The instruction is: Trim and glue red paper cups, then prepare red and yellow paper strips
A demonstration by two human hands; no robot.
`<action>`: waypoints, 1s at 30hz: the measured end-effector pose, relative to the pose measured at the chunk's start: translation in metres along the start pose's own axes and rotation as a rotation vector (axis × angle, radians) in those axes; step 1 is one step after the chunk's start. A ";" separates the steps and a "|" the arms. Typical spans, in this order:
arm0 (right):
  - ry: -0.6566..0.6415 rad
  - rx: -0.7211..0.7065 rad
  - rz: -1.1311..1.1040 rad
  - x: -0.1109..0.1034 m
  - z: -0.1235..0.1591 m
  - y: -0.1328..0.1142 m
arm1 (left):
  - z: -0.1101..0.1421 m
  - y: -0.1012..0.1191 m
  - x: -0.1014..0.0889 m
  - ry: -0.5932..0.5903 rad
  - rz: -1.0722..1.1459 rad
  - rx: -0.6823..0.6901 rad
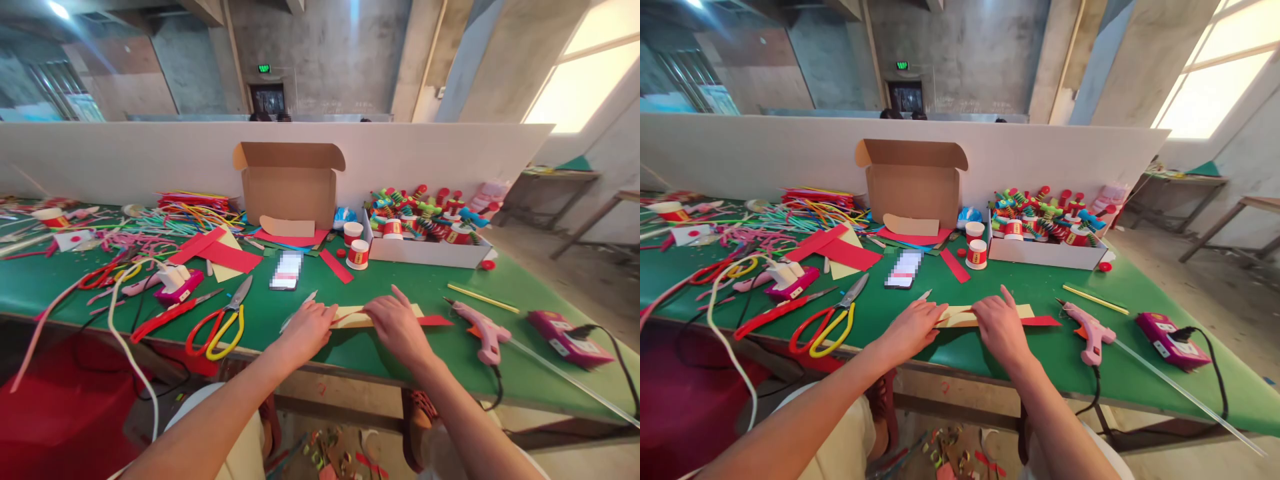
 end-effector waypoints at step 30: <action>0.159 0.269 -0.039 -0.031 0.005 0.033 | -0.007 -0.005 0.002 -0.097 0.003 0.006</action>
Point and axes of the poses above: each hand's wrist, its own z-axis away from the middle knuckle, its own x-axis out of the palm, y = z × x, the point moved 7 cm from there along -z, towards the middle knuckle, and after that the axes turned 8 degrees about z, right-handed, at the moved point
